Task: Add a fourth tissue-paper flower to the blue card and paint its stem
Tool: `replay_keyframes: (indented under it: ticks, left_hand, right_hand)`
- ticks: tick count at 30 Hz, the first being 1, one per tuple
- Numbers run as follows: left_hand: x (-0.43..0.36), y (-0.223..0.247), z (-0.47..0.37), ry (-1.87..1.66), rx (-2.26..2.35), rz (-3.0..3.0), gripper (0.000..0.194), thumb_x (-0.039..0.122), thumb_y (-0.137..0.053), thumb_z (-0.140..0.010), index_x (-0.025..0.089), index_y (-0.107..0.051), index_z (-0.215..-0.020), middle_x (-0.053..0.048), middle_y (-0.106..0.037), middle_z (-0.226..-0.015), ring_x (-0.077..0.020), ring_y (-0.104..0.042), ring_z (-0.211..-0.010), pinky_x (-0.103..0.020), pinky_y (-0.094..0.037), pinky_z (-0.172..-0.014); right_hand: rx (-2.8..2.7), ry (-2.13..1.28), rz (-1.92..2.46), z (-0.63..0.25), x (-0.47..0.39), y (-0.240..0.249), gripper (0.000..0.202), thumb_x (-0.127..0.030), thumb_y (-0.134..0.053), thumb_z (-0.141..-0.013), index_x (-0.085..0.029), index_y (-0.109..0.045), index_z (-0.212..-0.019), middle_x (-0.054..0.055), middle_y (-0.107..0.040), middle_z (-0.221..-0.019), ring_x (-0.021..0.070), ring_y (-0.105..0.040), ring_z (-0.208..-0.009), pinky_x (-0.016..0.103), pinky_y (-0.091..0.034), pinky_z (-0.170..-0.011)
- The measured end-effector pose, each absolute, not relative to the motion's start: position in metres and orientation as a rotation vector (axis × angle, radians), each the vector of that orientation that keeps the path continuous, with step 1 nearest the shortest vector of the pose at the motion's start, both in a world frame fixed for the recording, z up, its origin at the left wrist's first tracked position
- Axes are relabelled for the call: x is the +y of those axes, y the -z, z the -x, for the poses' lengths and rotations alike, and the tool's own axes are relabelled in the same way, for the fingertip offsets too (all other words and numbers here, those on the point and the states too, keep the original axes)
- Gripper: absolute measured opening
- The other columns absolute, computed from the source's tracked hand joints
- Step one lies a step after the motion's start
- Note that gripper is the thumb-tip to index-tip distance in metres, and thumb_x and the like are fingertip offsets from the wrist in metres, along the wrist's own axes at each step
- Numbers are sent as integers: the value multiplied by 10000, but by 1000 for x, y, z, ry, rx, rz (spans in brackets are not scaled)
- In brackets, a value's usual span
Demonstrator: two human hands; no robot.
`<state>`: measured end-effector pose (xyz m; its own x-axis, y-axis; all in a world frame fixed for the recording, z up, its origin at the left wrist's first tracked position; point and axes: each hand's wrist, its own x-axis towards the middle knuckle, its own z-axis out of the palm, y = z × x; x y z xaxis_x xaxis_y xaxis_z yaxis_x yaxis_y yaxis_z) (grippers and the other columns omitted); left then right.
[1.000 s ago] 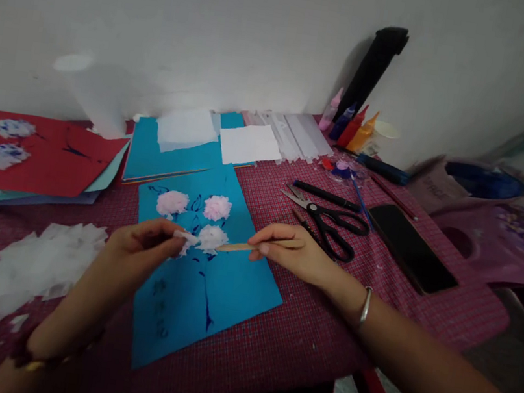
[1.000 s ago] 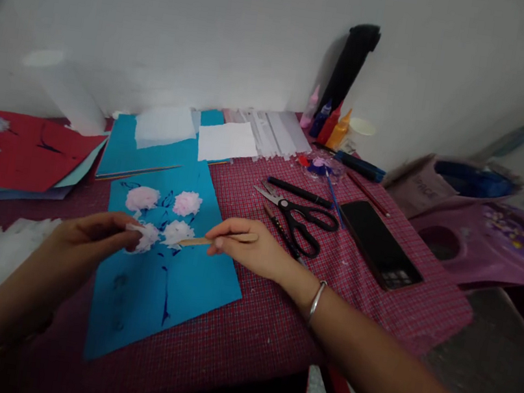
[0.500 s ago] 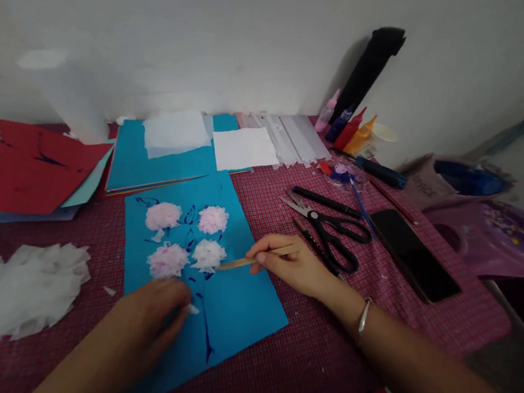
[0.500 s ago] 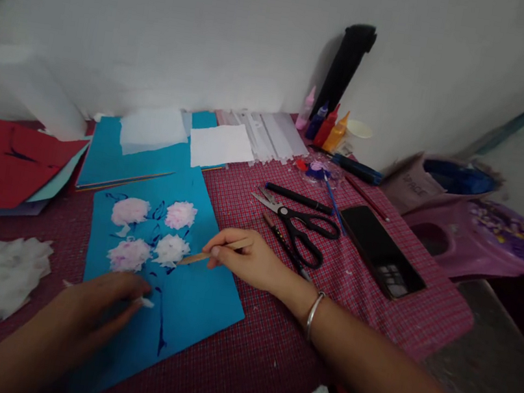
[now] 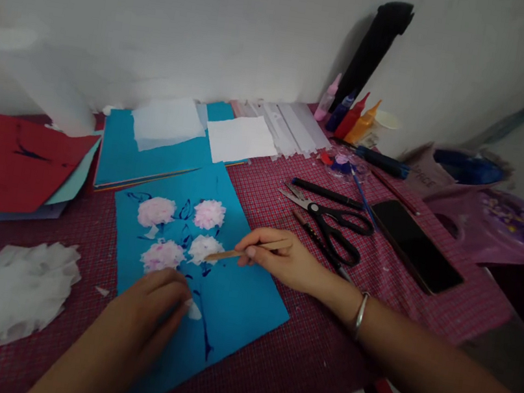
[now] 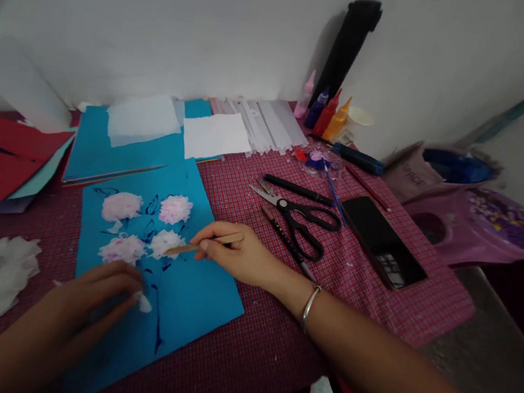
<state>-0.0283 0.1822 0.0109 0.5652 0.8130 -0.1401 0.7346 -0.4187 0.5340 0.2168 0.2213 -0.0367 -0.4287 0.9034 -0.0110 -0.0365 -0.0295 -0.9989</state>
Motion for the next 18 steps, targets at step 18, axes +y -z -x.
replay_keyframes:
  ticks: [18]
  left_hand:
    - [218, 3, 5, -53, 1572, -2289, 186, 295, -440, -809, 212, -513, -659, 3, -583, -611, -166, -561, -577, -265, -333, -542]
  right_hand:
    - [-1419, -1465, 974, -222, 210, 25, 124, -156, -502, -827, -169, -621, -793, -5, -658, -677, 111, -613, -646, 240, -492, -618]
